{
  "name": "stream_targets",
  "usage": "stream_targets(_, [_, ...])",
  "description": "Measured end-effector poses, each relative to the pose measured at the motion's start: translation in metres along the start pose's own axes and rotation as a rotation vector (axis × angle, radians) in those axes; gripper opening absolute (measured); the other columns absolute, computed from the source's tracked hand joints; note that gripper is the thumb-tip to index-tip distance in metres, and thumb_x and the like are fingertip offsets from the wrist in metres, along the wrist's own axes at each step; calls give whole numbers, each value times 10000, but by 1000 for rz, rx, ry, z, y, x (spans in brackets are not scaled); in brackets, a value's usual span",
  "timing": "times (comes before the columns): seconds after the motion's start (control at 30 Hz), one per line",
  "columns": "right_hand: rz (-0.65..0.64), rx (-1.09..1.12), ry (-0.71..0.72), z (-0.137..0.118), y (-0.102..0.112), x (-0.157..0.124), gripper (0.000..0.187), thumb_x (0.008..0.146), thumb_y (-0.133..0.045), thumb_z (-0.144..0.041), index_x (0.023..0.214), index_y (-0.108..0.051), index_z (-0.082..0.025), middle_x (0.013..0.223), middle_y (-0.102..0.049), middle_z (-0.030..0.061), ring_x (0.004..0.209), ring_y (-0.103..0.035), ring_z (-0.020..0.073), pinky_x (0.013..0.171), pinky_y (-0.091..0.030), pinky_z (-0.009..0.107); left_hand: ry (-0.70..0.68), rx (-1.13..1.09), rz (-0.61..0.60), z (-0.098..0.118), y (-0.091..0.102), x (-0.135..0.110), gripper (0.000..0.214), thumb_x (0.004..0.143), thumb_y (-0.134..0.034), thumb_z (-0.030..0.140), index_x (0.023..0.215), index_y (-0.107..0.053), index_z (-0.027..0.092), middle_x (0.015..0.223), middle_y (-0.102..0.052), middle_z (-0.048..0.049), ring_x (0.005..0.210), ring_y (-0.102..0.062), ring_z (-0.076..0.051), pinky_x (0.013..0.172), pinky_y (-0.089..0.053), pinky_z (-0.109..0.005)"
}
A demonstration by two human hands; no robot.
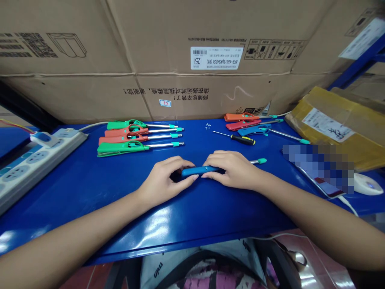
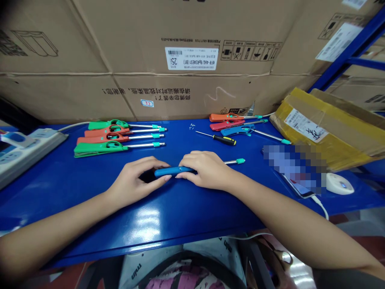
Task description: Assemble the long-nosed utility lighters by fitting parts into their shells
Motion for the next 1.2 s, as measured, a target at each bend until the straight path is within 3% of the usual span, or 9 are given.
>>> stream_targets(0.2, [66, -90, -87, 16, 6, 3, 349, 1016, -493, -472, 1146, -683, -209, 1145, -704, 82, 1073, -598, 255, 938, -436, 410, 83, -48, -5, -13, 1, 0, 208, 940, -637, 358, 914, -729, 173, 866, -735, -47, 767, -663, -163, 720, -516, -276])
stream_targets(0.3, [223, -168, -207, 46, 26, 0, 327, 1017, -473, -412, 1168, -669, -197, 1187, -662, 112, 1139, -558, 287, 1002, -426, 467, 135, -39, -31, -22, -1, 1, 245, 934, -635, 404, 881, -742, 190, 856, -742, -39, 792, -656, -180, 731, -515, -300])
stream_targets(0.4, [353, -285, -417, 85, 47, -11, 306, 957, -523, -340, 1190, -644, -183, 1199, -617, 150, 1148, -528, 335, 980, -444, 504, 131, 13, -31, -27, -1, 2, 266, 940, -620, 435, 889, -747, 208, 881, -749, -40, 857, -644, -207, 781, -520, -338])
stream_targets(0.53, [208, -439, -673, 122, 48, -24, 419, 894, -565, -321, 1275, -569, -147, 1251, -574, 205, 1172, -508, 401, 922, -468, 540, 65, 56, -39, -24, 0, 1, 241, 956, -610, 406, 1055, -733, 223, 1028, -736, -56, 974, -636, -224, 895, -509, -387])
stream_targets(0.6, [139, -457, -725, 131, 43, -27, 369, 893, -557, -318, 1218, -579, -146, 1225, -594, 209, 1152, -528, 403, 911, -476, 548, 59, 69, -46, -24, 1, 0, 242, 960, -607, 408, 1081, -729, 239, 1055, -722, -56, 998, -630, -225, 914, -502, -396])
stream_targets(0.77, [131, -433, -689, 136, 39, -27, 207, 909, -518, -224, 1078, -612, -149, 1149, -628, 200, 1092, -590, 360, 898, -501, 497, 38, 171, -84, -21, 4, -1, 296, 886, -684, 460, 1096, -719, 255, 1098, -702, -57, 1025, -614, -251, 935, -464, -437])
stream_targets(0.93, [133, -382, -587, 130, 37, -21, 223, 941, -522, -206, 1135, -616, -148, 1176, -637, 163, 1103, -616, 303, 975, -504, 439, -18, 243, -154, -14, -1, -1, 296, 852, -708, 405, 1108, -713, 257, 1071, -711, -39, 1010, -620, -251, 927, -431, -443])
stream_targets(1.2, [196, -337, -539, 126, 36, -17, 233, 943, -548, -220, 1119, -672, -132, 1144, -649, 152, 1118, -611, 300, 1013, -496, 430, -51, 232, -161, -12, -2, -1, 270, 872, -681, 369, 1106, -711, 239, 1063, -716, -50, 991, -625, -243, 906, -427, -418])
Point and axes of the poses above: each hand's wrist, its own x-axis towards the middle knuckle, its own y-axis out of the back of the hand, z = x × y, the point moved 9 cm from there along x, towards the middle knuckle
